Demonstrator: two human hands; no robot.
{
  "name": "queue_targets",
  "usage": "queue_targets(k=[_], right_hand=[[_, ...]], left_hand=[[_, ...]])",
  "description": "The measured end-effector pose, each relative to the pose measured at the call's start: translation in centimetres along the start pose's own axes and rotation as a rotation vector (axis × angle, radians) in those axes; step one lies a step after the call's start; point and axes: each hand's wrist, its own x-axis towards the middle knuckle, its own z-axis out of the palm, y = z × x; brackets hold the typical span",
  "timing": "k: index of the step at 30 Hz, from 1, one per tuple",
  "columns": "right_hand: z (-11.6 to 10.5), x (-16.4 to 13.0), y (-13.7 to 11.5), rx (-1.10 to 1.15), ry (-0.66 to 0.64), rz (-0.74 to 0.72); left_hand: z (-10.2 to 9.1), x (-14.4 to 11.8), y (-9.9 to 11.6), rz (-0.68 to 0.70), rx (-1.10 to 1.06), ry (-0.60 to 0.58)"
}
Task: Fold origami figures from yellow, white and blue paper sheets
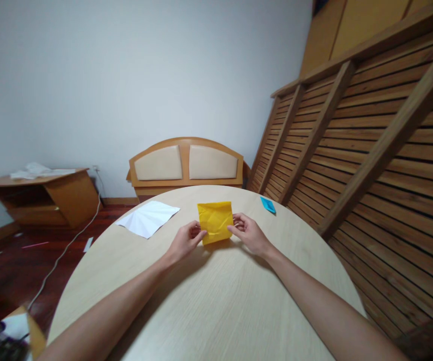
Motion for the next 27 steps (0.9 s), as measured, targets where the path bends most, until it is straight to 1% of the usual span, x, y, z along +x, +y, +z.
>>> queue_targets(k=[5,10,14,17,22,27], right_hand=[[0.00,-0.04,-0.78,0.065,-0.013,0.024],[0.01,0.01,-0.87,0.088,0.012,0.059],[-0.19,0.10,-0.74,0.136,0.003,0.106],[-0.34,0.17,-0.65,0.140,-0.013,0.105],[-0.31,0.20,-0.55,0.087,0.001,0.090],[0.07,-0.04,-0.79,0.141,-0.058,0.185]], left_hand=[[0.00,-0.17,1.12,0.016,0.010,0.066],[-0.07,-0.08,0.65,0.032,-0.010,0.100],[-0.26,0.09,0.39,0.043,-0.006,0.123],[-0.36,0.06,0.55,0.030,0.008,0.134],[-0.49,-0.04,0.60,0.006,-0.058,0.138],[-0.66,0.04,0.37,0.049,-0.008,0.164]])
